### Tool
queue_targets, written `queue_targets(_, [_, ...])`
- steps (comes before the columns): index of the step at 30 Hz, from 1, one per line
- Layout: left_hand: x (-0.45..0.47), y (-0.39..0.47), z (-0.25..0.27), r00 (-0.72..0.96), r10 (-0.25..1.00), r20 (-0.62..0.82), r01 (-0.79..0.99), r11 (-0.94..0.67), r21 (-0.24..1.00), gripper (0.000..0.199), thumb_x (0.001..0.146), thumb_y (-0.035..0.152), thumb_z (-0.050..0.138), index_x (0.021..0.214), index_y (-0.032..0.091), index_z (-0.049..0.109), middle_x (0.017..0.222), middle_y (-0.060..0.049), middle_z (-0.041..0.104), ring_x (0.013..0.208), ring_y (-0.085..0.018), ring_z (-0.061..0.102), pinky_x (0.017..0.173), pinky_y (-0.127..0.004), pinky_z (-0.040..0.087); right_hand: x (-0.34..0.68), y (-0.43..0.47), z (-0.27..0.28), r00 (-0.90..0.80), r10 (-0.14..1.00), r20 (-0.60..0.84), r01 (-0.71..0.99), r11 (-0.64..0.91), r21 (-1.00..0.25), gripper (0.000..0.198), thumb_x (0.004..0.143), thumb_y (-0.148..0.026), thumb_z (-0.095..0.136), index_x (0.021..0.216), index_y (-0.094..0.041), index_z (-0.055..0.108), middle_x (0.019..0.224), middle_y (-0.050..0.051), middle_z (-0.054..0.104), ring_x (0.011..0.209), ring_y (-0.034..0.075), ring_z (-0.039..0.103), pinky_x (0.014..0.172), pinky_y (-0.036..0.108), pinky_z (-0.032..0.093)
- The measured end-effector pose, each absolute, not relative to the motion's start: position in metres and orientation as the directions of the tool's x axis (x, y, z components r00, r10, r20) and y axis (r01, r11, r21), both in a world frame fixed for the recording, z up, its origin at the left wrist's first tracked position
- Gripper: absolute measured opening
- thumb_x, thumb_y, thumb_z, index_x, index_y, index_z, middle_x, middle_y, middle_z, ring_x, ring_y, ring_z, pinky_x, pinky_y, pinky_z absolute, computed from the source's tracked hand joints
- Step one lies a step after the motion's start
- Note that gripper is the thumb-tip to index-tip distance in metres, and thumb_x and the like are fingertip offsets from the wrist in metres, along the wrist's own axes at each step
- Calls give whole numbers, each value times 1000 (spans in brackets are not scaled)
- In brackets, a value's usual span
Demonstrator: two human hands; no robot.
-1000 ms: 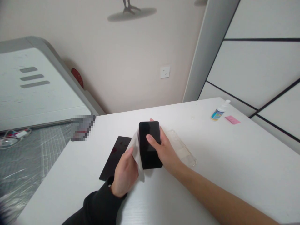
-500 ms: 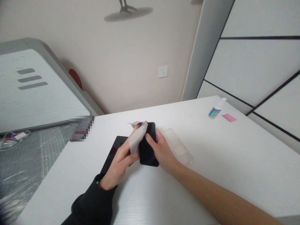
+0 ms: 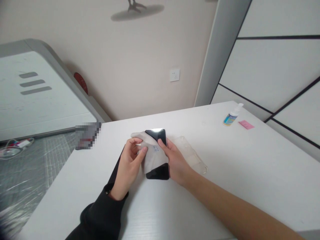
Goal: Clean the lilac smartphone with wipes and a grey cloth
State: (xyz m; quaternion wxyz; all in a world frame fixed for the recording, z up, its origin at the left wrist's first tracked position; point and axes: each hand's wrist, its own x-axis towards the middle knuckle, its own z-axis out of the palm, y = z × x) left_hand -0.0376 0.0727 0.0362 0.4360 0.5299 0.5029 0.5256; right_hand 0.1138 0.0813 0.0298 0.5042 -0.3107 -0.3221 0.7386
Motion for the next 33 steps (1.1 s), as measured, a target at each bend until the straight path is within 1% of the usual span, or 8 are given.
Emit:
queue_targets(4, [-38,74,38,26,1000,12,23,-13,1000,33,80,41,75,100,20,59,83,0,68,77,-17,66,72,-27,52,112,79,33,-358,916,-182,-539,-362,-761,55,72,-59,85,113,-24,70,86,1,74,69,17,67,68,29,53])
queue_targets(8, [-40,72,40,143,985,-95,39,90,995,29,75,39,80,73,15,65,65,1,64,56,-12,55,54,-22,43,112,77,30,-393,904,-167,-442,-345,-828,56,72,-63,84,110,-25,73,87,1,74,73,16,65,67,26,51])
queue_targets(11, [-42,71,41,186,973,-135,32,131,991,29,72,34,83,62,14,64,58,2,62,50,-10,51,50,-21,38,112,77,28,-402,904,-145,-401,-317,-860,56,72,-66,82,110,-26,74,87,0,73,75,16,63,66,25,49])
queue_targets(15, [-43,70,40,196,972,-130,-62,145,988,24,73,32,83,68,14,68,61,0,66,52,-13,56,53,-23,43,114,79,31,-391,913,-115,-388,-277,-879,55,74,-66,80,111,-26,73,87,1,71,71,16,59,61,26,46])
queue_targets(20, [-44,76,39,51,998,-41,-288,55,956,29,68,40,88,78,17,72,72,-1,74,65,-16,67,67,-25,52,117,85,33,-298,954,-25,-394,-147,-907,55,82,-67,72,118,-27,63,103,3,70,87,20,63,76,31,50])
queue_targets(25, [-48,86,40,-131,991,-24,-431,-35,901,35,60,39,93,80,20,74,83,0,78,74,-13,70,75,-21,54,119,89,20,-329,944,-32,-135,-81,-987,46,83,-64,70,102,-24,58,89,1,66,80,19,63,72,31,48])
queue_targets(29, [-49,89,35,-207,977,-45,-448,-54,892,35,57,35,95,78,18,74,80,-1,78,75,-13,70,75,-20,54,119,93,13,-379,925,-37,-51,-61,-997,37,79,-54,76,78,-20,63,74,0,63,69,17,59,66,30,44])
queue_targets(33, [-51,90,34,-239,969,-59,-430,-51,902,32,59,33,94,75,18,72,77,0,77,76,-14,70,73,-21,54,121,98,17,-260,965,18,-56,3,-998,35,81,-54,73,75,-21,65,87,4,69,84,21,62,78,33,46])
